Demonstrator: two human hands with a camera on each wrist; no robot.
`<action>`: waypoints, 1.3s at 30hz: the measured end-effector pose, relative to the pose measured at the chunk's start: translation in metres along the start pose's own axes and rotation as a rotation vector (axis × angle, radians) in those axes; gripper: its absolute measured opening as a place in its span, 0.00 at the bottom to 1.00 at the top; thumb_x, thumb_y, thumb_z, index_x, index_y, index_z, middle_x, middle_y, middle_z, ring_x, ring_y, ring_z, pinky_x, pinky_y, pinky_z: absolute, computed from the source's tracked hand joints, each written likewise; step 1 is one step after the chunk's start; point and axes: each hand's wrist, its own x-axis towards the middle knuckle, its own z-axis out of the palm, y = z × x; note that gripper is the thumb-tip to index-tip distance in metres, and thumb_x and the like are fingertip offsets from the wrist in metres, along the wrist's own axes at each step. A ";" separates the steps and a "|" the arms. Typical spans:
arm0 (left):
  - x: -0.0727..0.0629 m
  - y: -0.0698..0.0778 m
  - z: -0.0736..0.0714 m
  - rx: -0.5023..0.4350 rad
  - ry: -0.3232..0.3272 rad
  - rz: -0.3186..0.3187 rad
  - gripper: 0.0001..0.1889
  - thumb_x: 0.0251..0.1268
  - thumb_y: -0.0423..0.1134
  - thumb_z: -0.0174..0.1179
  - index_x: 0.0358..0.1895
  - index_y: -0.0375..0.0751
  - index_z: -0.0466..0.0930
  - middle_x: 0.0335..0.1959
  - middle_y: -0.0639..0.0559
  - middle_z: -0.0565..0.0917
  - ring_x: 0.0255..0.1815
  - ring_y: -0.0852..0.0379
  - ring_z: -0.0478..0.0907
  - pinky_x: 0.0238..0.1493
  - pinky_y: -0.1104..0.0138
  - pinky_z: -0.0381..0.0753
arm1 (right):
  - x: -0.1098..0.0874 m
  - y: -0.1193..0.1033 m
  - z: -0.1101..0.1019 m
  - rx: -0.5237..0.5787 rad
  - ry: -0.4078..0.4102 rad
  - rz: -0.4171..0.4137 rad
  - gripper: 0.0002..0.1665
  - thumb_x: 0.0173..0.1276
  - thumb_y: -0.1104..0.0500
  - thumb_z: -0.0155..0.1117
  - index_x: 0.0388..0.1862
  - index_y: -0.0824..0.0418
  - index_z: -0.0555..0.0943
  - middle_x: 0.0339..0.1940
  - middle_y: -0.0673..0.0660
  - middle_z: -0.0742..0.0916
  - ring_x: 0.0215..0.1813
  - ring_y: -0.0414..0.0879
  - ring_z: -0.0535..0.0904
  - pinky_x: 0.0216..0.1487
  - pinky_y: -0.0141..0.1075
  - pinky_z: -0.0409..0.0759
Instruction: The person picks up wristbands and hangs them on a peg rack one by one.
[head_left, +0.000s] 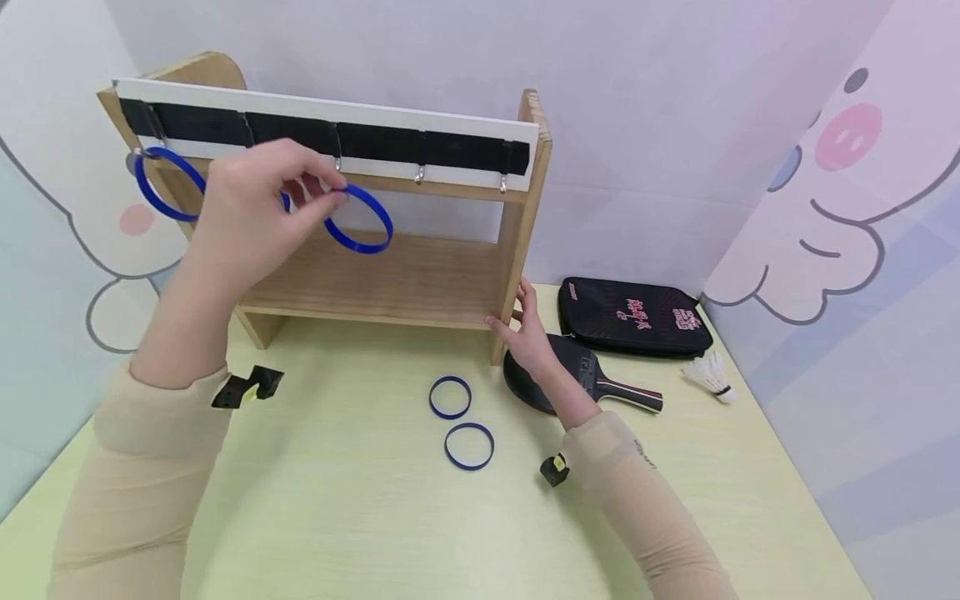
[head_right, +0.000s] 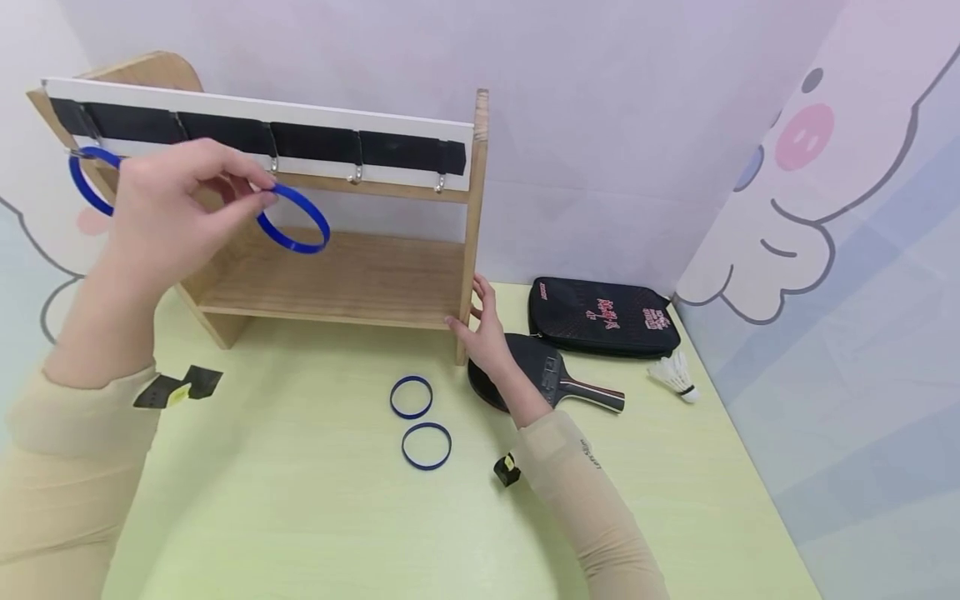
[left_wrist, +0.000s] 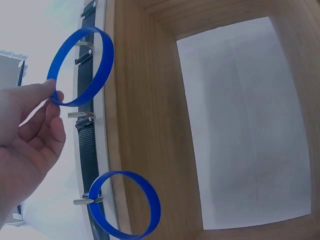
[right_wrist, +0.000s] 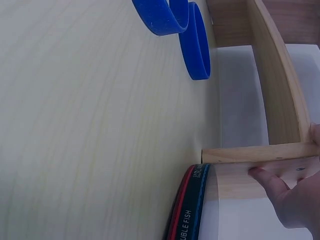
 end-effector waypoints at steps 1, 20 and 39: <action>0.002 0.000 -0.002 0.010 0.017 -0.014 0.05 0.58 0.31 0.65 0.36 0.33 0.84 0.33 0.44 0.85 0.30 0.65 0.71 0.34 0.82 0.67 | 0.000 0.000 0.000 -0.003 0.000 0.000 0.48 0.67 0.64 0.60 0.75 0.46 0.42 0.75 0.61 0.53 0.66 0.65 0.63 0.59 0.56 0.72; 0.014 -0.024 -0.002 0.129 0.026 -0.144 0.10 0.64 0.35 0.58 0.39 0.31 0.83 0.34 0.40 0.83 0.32 0.54 0.74 0.36 0.82 0.63 | 0.000 0.002 0.000 -0.006 0.008 -0.003 0.49 0.66 0.65 0.60 0.75 0.48 0.42 0.75 0.62 0.54 0.66 0.65 0.64 0.58 0.57 0.73; 0.007 -0.009 -0.005 0.110 0.058 -0.109 0.08 0.61 0.33 0.61 0.41 0.32 0.83 0.35 0.41 0.84 0.33 0.54 0.75 0.38 0.84 0.63 | 0.012 0.032 0.001 -0.006 0.043 -0.005 0.48 0.65 0.58 0.64 0.72 0.33 0.45 0.74 0.55 0.56 0.66 0.60 0.66 0.57 0.56 0.74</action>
